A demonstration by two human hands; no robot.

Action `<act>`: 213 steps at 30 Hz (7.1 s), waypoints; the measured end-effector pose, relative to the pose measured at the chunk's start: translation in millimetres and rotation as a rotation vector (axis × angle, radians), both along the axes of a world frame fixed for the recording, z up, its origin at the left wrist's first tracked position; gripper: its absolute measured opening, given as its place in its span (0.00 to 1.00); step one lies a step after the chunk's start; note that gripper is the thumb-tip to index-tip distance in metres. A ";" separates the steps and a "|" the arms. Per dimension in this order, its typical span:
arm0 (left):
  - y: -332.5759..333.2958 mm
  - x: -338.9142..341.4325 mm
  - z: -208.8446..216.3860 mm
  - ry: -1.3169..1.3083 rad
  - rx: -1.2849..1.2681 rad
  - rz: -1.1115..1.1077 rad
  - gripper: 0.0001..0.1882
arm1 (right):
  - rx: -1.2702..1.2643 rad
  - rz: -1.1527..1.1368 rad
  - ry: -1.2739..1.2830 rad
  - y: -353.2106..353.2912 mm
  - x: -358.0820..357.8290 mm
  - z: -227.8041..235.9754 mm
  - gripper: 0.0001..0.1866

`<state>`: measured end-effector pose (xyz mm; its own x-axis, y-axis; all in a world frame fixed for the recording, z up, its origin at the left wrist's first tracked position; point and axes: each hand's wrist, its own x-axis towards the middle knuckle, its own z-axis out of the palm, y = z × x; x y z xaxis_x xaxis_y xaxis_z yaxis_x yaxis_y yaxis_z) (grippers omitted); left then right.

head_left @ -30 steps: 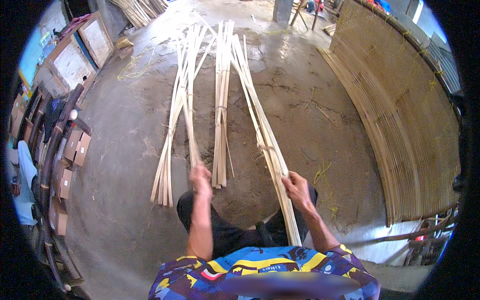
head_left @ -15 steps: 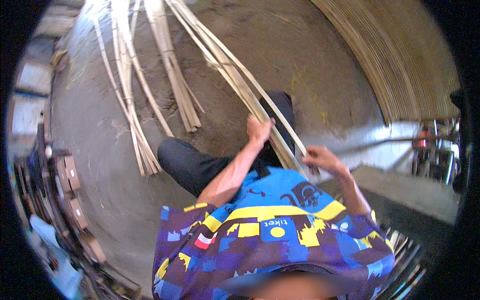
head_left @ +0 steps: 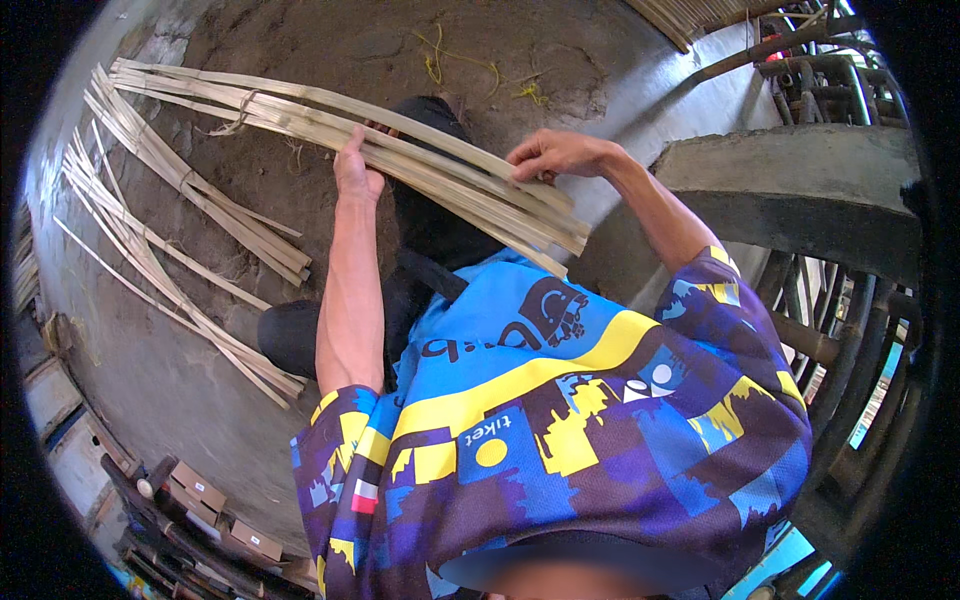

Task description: The person sits on the floor and repeatedly picks up bundles of thin bamboo strips, separates them, and lays them out in parallel rows. The person uses both hands to align and adjust the strips on the floor.

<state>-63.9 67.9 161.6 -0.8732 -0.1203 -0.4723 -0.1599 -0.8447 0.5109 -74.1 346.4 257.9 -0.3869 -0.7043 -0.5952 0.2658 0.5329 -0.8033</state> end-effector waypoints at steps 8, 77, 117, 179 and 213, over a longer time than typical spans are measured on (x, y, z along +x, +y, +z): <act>1.2 -1.2 -18.2 -0.029 -0.047 0.109 0.14 | -0.022 0.033 0.146 7.0 16.4 -2.8 0.15; -286.3 130.9 -35.7 -0.664 -1.167 1.253 0.14 | 0.181 -0.474 0.759 -108.3 60.6 30.1 0.25; -196.2 144.4 -144.1 -0.785 -1.345 0.171 0.35 | -0.089 -0.076 0.982 -327.9 -201.5 42.1 0.11; -142.2 281.7 113.7 -0.560 -0.457 0.280 0.22 | 0.261 0.065 0.560 -142.3 73.8 -186.2 0.21; 9.4 172.3 -136.9 -0.688 -2.150 -0.930 0.29 | -0.038 -0.197 0.716 -117.1 85.3 -175.5 0.31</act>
